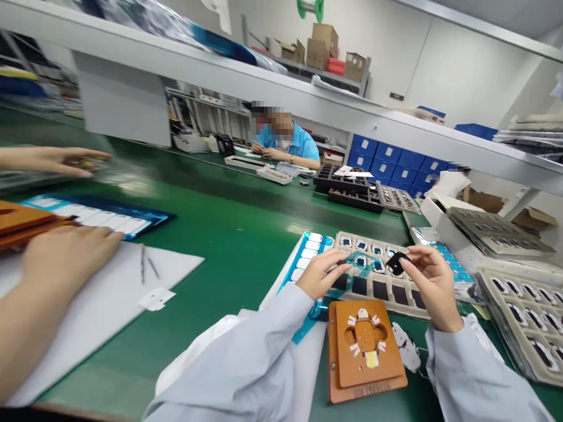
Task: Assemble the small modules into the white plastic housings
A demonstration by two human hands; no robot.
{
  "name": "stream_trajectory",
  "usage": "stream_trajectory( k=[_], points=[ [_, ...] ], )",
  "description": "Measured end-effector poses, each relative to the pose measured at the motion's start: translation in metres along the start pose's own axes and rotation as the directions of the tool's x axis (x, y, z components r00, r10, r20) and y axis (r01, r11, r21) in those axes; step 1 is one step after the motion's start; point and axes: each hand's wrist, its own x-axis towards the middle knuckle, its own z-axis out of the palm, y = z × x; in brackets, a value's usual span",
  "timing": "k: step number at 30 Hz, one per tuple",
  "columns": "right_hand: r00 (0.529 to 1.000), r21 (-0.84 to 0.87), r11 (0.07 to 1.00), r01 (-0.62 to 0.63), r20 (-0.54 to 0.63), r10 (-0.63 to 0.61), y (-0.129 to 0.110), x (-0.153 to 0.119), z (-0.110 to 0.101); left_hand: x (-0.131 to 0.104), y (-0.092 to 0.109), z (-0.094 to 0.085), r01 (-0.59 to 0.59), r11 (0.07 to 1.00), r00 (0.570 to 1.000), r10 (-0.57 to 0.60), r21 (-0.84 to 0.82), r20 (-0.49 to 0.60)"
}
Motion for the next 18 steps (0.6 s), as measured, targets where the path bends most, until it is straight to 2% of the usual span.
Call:
stream_trajectory(
  k=[2, 4, 6, 8, 10, 13, 15, 16, 18],
  points=[
    [1.0, 0.038, 0.999, -0.004, 0.009, 0.004, -0.003, 0.001, -0.004, 0.003, -0.007, -0.004, 0.107, 0.992, 0.993, -0.103, 0.072, -0.058],
    [0.999, 0.079, 0.997, -0.024, 0.035, 0.021, -0.006, 0.003, -0.009, 0.008, -0.016, -0.011, 0.265, 0.953, 0.959, -0.245, 0.147, -0.141],
    [0.99, 0.085, 0.989, -0.122, 0.079, 0.116, -0.009, 0.004, -0.014, 0.012, -0.025, -0.022, 0.444, 0.874, 0.887, -0.398, 0.198, -0.234],
    [0.972, 0.115, 0.97, -0.213, 0.124, 0.199, -0.013, 0.004, -0.018, 0.015, -0.029, -0.034, 0.597, 0.773, 0.793, -0.525, 0.217, -0.31],
    [0.957, 0.197, 0.947, -0.255, 0.191, 0.218, -0.016, 0.002, -0.023, 0.015, -0.026, -0.044, 0.705, 0.678, 0.7, -0.616, 0.208, -0.361],
    [0.937, 0.34, 0.892, -0.298, 0.284, 0.205, -0.01, -0.002, -0.034, 0.013, -0.011, -0.054, 0.799, 0.585, 0.585, -0.701, 0.139, -0.409],
    [0.908, 0.355, 0.858, -0.372, 0.332, 0.257, 0.001, -0.002, -0.041, 0.016, 0.002, -0.059, 0.823, 0.564, 0.539, -0.735, 0.07, -0.412],
    [0.888, 0.354, 0.839, -0.413, 0.361, 0.284, 0.006, -0.001, -0.043, 0.02, 0.01, -0.06, 0.824, 0.566, 0.531, -0.75, 0.032, -0.395],
    [0.854, 0.357, 0.806, -0.471, 0.415, 0.315, 0.01, 0.0, -0.045, 0.032, 0.026, -0.059, 0.806, 0.589, 0.55, -0.778, -0.05, -0.304]
  ],
)
